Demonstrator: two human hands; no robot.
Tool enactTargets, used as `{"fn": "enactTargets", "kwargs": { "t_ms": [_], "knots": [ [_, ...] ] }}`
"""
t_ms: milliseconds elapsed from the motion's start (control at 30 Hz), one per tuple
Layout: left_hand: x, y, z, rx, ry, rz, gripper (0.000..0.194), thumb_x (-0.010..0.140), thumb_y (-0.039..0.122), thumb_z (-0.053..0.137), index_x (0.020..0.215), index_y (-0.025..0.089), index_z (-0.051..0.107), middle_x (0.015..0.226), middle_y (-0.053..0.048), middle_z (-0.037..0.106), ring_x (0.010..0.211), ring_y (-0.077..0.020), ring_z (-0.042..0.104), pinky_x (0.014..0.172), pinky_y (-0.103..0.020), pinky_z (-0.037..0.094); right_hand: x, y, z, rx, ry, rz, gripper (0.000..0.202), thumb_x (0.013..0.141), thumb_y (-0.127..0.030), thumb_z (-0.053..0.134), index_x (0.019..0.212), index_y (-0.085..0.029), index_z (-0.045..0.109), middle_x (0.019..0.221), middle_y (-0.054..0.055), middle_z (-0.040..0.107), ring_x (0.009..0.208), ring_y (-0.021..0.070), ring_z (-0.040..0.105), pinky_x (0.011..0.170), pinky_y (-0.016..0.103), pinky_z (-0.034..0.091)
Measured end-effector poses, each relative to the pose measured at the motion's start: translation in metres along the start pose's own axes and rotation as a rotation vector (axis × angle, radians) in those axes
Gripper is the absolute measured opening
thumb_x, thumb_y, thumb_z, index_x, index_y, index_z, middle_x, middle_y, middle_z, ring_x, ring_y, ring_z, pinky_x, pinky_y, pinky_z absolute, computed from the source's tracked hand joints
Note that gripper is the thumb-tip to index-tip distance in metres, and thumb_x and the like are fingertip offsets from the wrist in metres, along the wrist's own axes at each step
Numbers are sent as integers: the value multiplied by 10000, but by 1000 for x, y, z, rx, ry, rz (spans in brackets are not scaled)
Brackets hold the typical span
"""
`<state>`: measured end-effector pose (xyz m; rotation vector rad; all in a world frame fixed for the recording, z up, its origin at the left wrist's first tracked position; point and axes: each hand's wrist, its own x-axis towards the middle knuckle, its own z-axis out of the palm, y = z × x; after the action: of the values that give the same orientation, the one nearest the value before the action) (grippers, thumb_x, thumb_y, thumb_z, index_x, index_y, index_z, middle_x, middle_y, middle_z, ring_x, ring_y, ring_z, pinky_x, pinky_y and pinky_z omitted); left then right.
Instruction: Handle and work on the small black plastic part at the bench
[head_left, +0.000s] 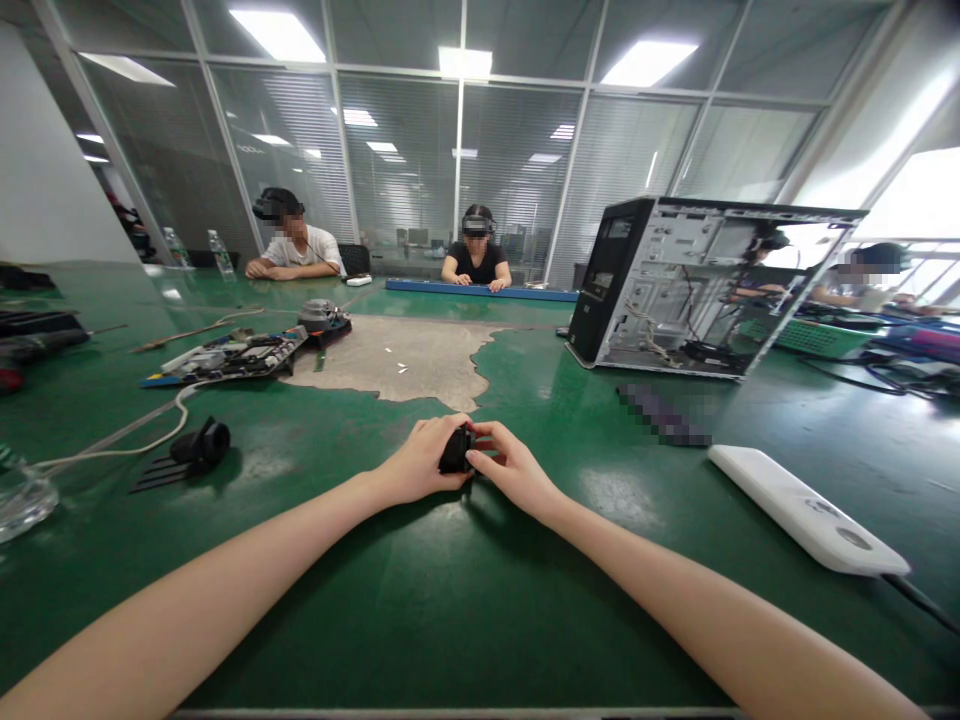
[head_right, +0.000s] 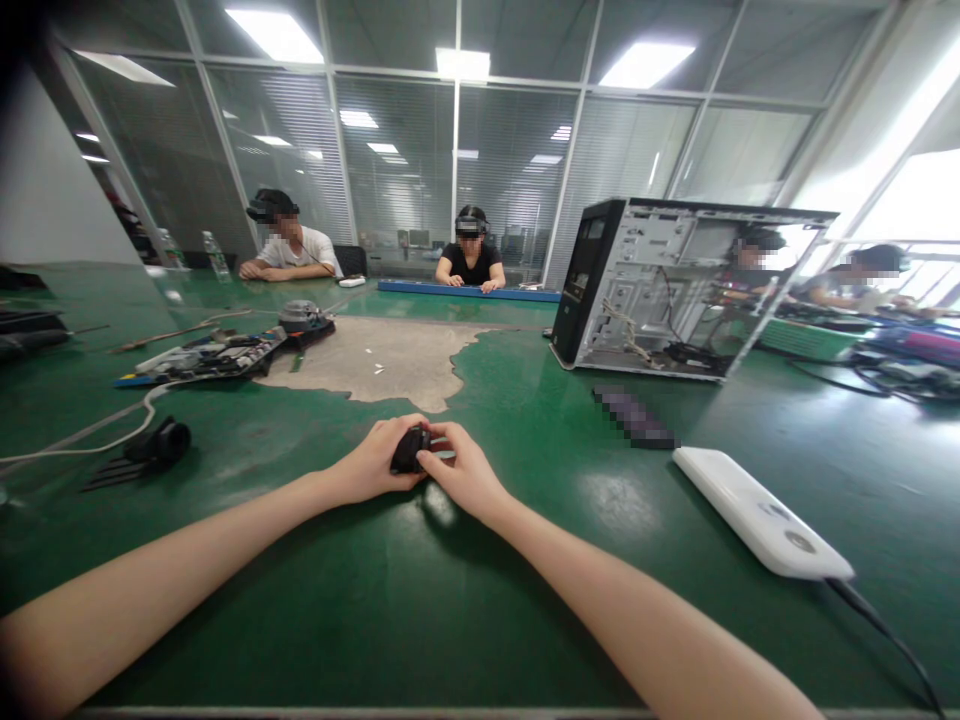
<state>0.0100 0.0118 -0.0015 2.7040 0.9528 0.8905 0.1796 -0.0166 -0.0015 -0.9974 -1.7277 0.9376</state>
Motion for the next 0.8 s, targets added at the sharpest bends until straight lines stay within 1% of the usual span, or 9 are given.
{"fn": "enactTargets", "kwargs": {
  "t_ms": [167,233,333,433,533,667,800],
  "knots": [
    [-1,-2,1,0,3,9,571,678,276,622,1156,217,314,1089,-51,505,1006,-224,487,876,-372,329,-2,0,0,18,19,-63,183,754,-217,536,935,-199,510,986,45,549,1005,193,537,743,313,499],
    [-1,-2,2,6,4,6,575,677,276,623,1157,215,313,1088,-53,505,1003,-225,487,874,-372,330,-2,1,0,20,20,-68,176,757,-220,535,929,-200,507,993,45,550,1007,192,537,743,313,498],
    [0,-2,2,10,0,4,587,670,266,624,1162,215,309,1094,-55,507,997,-227,487,867,-372,338,-1,2,0,24,27,-43,206,750,-221,542,950,-202,494,1010,51,548,976,187,551,712,306,505],
    [0,-2,2,8,-1,3,590,666,263,624,1164,219,310,1094,-54,509,993,-227,488,861,-369,343,0,3,1,25,37,6,270,744,-224,549,1004,-200,481,1013,60,558,920,177,570,726,325,502],
    [0,-1,1,9,0,0,583,666,265,620,1159,217,311,1085,-54,510,984,-228,491,858,-371,345,0,2,0,12,22,17,270,746,-228,547,1008,-195,493,994,59,566,904,175,572,739,332,496],
    [0,-1,1,3,-4,5,583,672,259,613,1164,218,304,1091,-54,506,995,-227,488,867,-372,337,-2,0,-1,1,21,-55,214,744,-220,553,952,-199,510,976,44,552,964,184,552,728,305,494],
    [0,-2,1,-17,-3,-2,571,677,267,618,1156,228,310,1089,-46,509,1004,-223,489,878,-372,329,-3,0,-1,-19,39,-98,181,753,-220,545,930,-198,514,975,41,553,991,186,542,755,311,486]
  ]
}}
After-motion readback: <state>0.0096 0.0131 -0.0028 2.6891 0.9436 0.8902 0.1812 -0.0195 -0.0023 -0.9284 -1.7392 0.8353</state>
